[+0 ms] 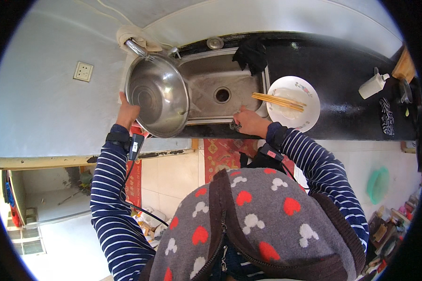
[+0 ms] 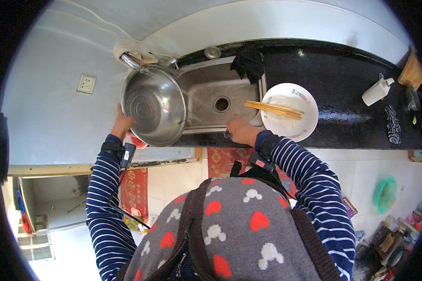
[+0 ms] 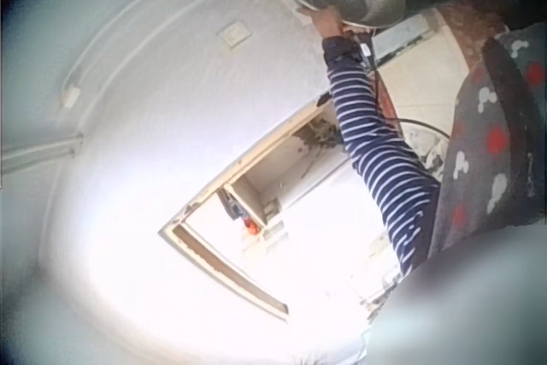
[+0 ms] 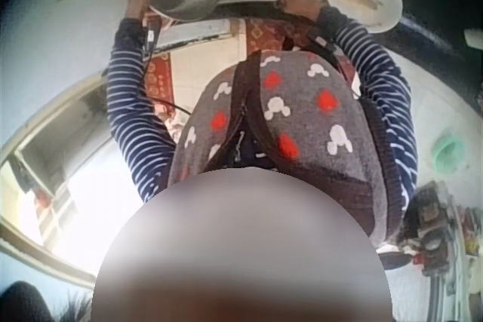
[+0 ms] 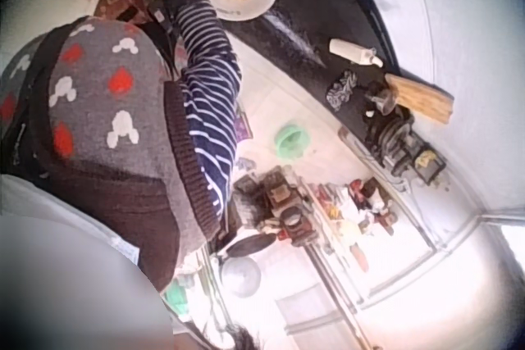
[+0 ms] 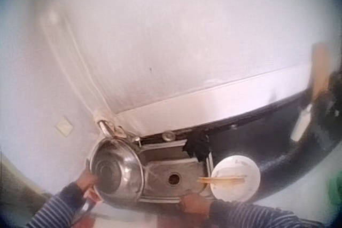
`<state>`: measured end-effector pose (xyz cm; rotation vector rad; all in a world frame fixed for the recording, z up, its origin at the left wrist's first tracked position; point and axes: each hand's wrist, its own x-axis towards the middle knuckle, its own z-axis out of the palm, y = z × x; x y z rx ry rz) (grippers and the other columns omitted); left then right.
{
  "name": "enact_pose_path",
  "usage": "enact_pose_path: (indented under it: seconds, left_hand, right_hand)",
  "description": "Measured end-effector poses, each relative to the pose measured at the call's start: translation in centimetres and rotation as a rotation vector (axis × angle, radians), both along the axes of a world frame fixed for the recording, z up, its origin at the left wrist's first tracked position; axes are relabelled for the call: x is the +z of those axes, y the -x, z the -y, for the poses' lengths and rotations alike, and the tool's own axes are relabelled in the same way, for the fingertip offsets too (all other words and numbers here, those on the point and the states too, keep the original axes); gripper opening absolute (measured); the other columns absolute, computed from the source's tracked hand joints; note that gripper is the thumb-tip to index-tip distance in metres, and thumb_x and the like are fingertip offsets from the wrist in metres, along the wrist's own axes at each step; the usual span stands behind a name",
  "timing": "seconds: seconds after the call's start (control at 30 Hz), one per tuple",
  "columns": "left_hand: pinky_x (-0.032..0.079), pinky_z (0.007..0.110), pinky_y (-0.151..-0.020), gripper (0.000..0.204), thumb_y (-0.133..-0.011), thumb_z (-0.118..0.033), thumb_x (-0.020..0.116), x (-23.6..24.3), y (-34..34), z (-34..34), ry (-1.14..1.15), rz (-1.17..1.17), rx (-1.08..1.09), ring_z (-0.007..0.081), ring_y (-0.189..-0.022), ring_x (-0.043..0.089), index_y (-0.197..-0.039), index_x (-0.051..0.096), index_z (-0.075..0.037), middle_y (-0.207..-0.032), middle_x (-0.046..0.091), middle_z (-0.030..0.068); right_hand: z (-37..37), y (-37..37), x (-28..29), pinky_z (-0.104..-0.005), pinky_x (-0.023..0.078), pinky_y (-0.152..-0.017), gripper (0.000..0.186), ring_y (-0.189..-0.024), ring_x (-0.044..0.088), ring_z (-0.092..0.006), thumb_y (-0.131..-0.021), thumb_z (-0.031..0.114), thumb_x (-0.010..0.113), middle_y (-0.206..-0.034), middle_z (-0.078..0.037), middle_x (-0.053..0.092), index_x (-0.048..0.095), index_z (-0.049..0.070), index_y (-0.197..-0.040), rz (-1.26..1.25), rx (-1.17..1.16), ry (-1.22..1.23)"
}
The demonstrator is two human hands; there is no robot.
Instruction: The person washes a plate, chopsticks, and a metal bowl in a kitchen sink using dish soap and a sponge, then rinses each item and wipes the countertop and sink area with a cloth.
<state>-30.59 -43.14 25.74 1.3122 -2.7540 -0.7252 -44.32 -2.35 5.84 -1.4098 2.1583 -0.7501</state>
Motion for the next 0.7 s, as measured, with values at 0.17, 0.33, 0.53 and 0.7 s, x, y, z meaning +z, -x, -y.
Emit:
enact_pose_path:
  seconds: [0.17, 0.33, 0.53, 0.7]
  left_hand:
    - [0.063, 0.042, -0.078, 0.080, -0.085, 0.001, 0.055, 2.6, -2.5, -2.8, -0.336, -0.254, 0.106, 0.0331, -0.103, 0.069, -0.154, 0.013, 0.005, -0.114, 0.064, 0.0230]
    - [0.067, 0.043, -0.068, 0.055, -0.085, 0.003, 0.053, 3.0, -7.2, -2.5, -0.648, -0.230, 0.353, 0.0314, -0.093, 0.070, -0.138, 0.037, 0.002, -0.118, 0.060, 0.0218]
    - [0.055, 0.030, -0.075, 0.037, -0.088, -0.003, 0.072, 2.4, -19.8, -4.0, 0.079, -0.068, -0.497, 0.0159, -0.087, 0.060, -0.121, 0.058, 0.001, -0.107, 0.061, 0.0081]
    - [0.046, 0.029, -0.097, 0.028, -0.093, 0.001, 0.065, 0.3, -25.2, -7.7, -0.274, -0.433, -0.255, 0.0169, -0.107, 0.054, -0.118, 0.053, 0.002, -0.113, 0.055, 0.0066]
  right_hand:
    - [-1.0, -0.7, -1.2, -0.0507, 0.053, -0.083, 0.023, -0.094, 0.062, -0.0483, -0.076, 0.001, 0.062, -0.106, -0.031, 0.063, 0.067, -0.004, -0.098, -0.042, -0.024, -0.007]
    - [-2.4, -1.6, -3.3, -0.0483, 0.057, -0.079, 0.028, -0.087, 0.067, -0.0461, -0.079, -0.002, 0.059, -0.123, -0.037, 0.052, 0.065, -0.006, -0.106, -0.152, -0.082, -0.086]
    - [-3.3, -2.2, -4.6, -0.0469, 0.057, -0.078, 0.021, -0.087, 0.068, -0.0426, -0.079, -0.001, 0.061, -0.122, -0.031, 0.055, 0.066, -0.001, -0.099, -0.264, -0.077, -0.013]
    - [-3.8, -3.4, -4.1, -0.0459, 0.056, -0.084, 0.023, -0.104, 0.064, -0.0411, -0.078, 0.003, 0.065, -0.127, -0.026, 0.054, 0.067, 0.000, -0.101, -0.272, -0.104, 0.042]
